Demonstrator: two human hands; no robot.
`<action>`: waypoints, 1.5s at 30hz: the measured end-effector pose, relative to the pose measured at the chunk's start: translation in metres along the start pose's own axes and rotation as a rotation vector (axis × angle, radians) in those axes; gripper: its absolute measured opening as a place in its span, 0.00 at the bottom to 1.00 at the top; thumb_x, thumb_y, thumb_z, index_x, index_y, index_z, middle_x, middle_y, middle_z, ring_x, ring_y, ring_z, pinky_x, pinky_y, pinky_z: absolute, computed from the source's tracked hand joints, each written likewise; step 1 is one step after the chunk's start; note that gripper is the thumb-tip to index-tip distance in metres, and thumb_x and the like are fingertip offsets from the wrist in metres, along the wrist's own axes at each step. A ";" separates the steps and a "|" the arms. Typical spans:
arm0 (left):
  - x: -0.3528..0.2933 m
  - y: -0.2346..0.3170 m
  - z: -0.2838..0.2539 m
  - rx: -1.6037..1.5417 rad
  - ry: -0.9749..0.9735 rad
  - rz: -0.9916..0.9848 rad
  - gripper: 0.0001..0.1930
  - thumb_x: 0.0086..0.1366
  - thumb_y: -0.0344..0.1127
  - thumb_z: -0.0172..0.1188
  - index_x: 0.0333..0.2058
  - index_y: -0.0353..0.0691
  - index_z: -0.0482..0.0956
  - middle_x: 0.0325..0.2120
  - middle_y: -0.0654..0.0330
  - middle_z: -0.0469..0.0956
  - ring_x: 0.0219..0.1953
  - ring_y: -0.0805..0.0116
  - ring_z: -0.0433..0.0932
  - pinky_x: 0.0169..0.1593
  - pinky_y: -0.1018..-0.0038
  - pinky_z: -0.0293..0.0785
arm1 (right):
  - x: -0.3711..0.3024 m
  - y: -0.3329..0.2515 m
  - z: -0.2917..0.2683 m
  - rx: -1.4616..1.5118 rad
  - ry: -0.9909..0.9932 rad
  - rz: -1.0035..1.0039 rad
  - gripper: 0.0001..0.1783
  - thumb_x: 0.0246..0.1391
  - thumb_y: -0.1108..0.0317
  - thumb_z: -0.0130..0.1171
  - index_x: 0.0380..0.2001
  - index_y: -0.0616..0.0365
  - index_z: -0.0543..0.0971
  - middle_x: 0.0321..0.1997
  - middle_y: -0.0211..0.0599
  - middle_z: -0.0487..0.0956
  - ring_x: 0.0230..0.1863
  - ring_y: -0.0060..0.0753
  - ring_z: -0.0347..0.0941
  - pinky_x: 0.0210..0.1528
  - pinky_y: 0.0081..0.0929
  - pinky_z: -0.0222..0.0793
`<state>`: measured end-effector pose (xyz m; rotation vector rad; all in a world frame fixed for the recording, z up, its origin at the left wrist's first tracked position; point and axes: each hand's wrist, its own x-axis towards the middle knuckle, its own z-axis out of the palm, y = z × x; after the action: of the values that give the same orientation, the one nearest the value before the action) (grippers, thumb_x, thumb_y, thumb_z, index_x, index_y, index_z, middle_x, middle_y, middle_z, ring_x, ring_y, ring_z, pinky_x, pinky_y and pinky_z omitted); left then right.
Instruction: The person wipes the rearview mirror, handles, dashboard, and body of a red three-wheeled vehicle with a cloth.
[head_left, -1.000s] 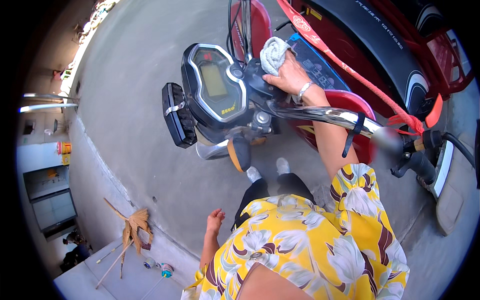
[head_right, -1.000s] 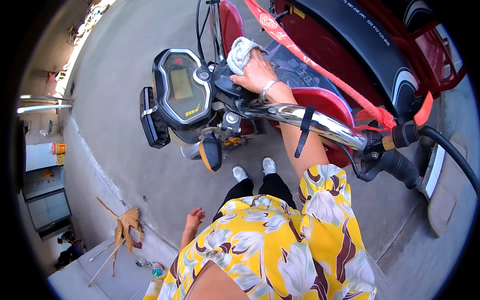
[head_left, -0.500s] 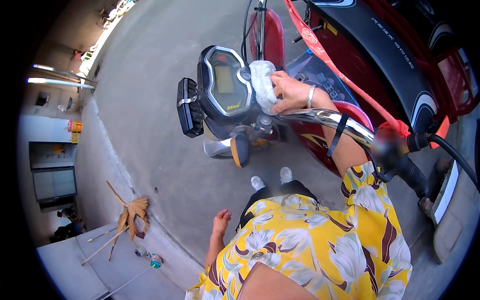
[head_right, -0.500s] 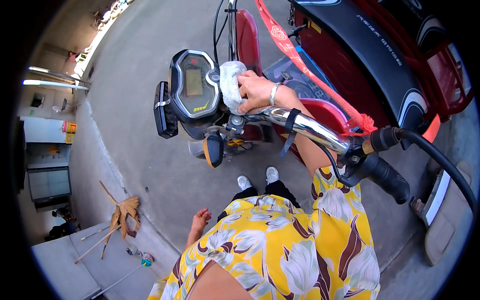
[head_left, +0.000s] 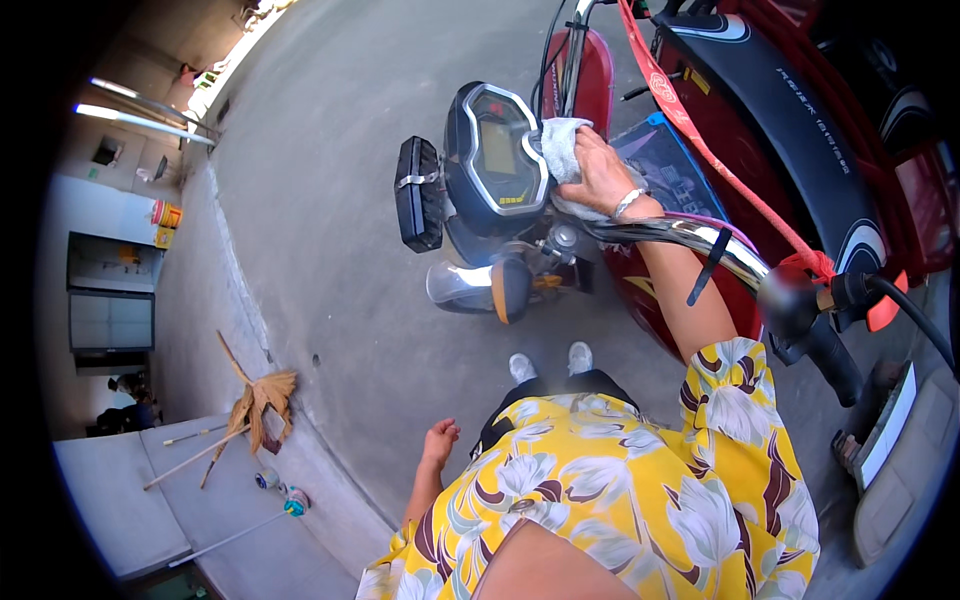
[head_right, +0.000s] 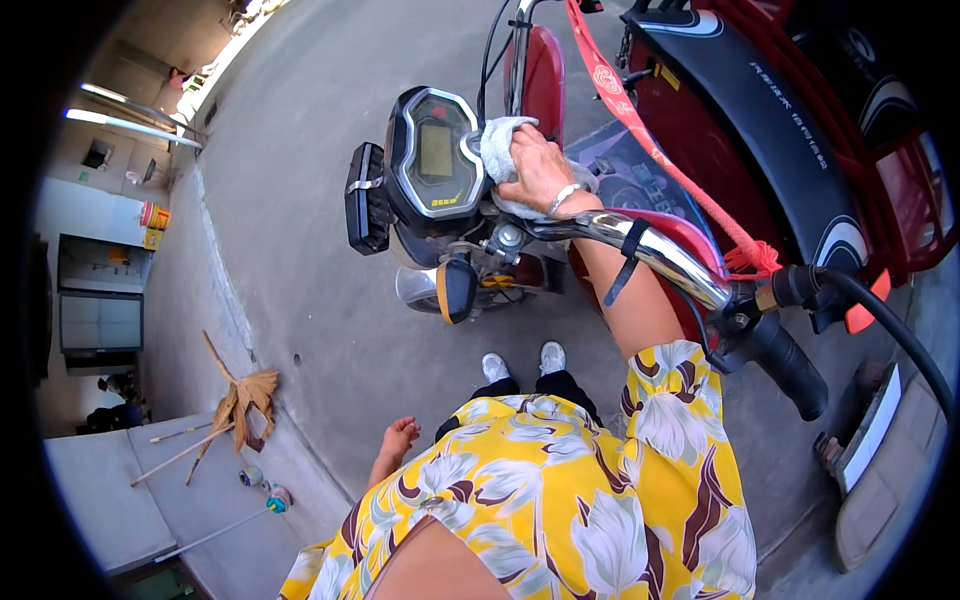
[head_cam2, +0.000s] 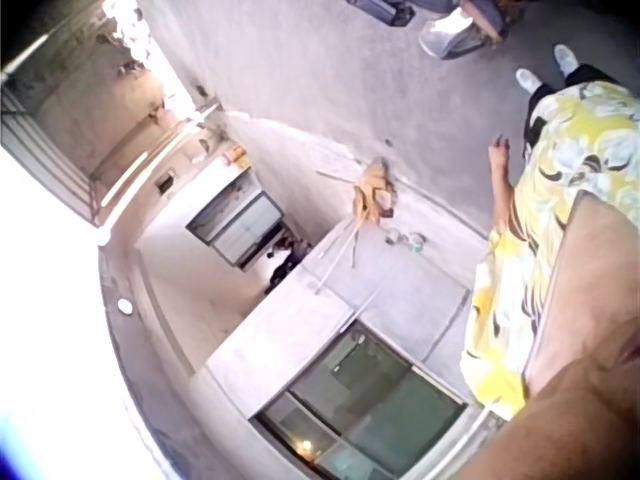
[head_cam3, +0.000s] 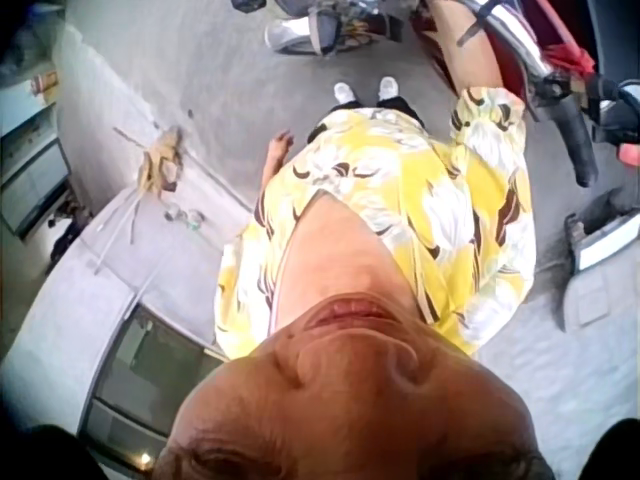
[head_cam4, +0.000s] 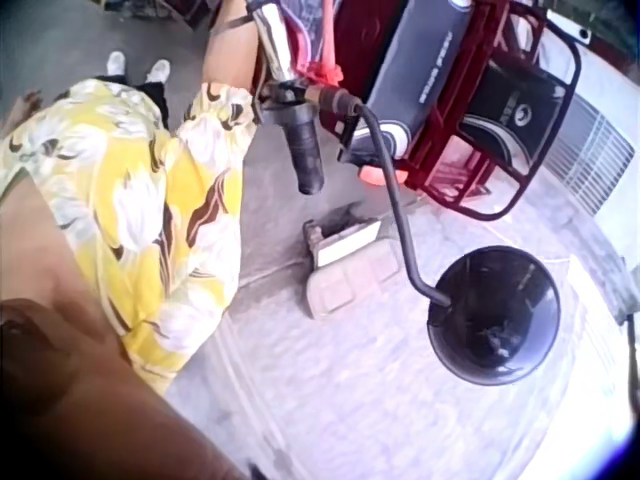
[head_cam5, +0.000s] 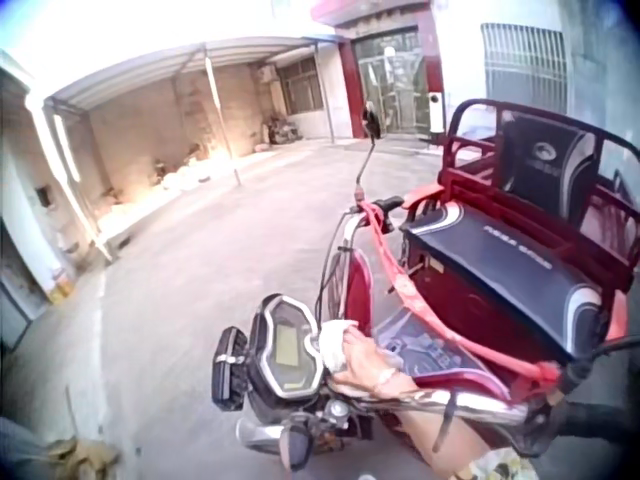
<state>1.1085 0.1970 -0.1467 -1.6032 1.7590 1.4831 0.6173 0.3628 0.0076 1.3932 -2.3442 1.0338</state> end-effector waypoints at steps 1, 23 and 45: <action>0.000 0.005 0.000 0.006 -0.004 0.011 0.16 0.58 0.31 0.49 0.46 0.33 0.69 0.31 0.59 0.76 0.30 0.75 0.72 0.37 0.79 0.69 | -0.004 0.006 0.000 0.051 0.004 -0.122 0.21 0.26 0.66 0.60 0.31 0.65 0.75 0.37 0.44 0.71 0.49 0.44 0.63 0.48 0.33 0.63; -0.012 0.012 0.009 -0.076 0.028 -0.011 0.17 0.57 0.31 0.50 0.45 0.33 0.69 0.32 0.59 0.76 0.31 0.74 0.73 0.36 0.78 0.69 | 0.005 0.007 -0.045 0.039 -0.219 -0.044 0.17 0.31 0.76 0.55 0.31 0.58 0.78 0.45 0.44 0.71 0.54 0.47 0.57 0.56 0.32 0.54; -0.074 0.340 0.122 0.444 -0.050 1.286 0.28 0.50 0.25 0.49 0.52 0.30 0.56 0.55 0.45 0.54 0.38 0.54 0.74 0.42 0.64 0.69 | 0.007 -0.009 -0.023 0.126 -0.230 0.164 0.31 0.26 0.66 0.66 0.41 0.60 0.72 0.39 0.40 0.71 0.45 0.39 0.63 0.45 0.32 0.63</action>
<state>0.7885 0.2762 0.0182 -0.0783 2.9808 1.2692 0.6179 0.3709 0.0325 1.4533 -2.6384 1.1366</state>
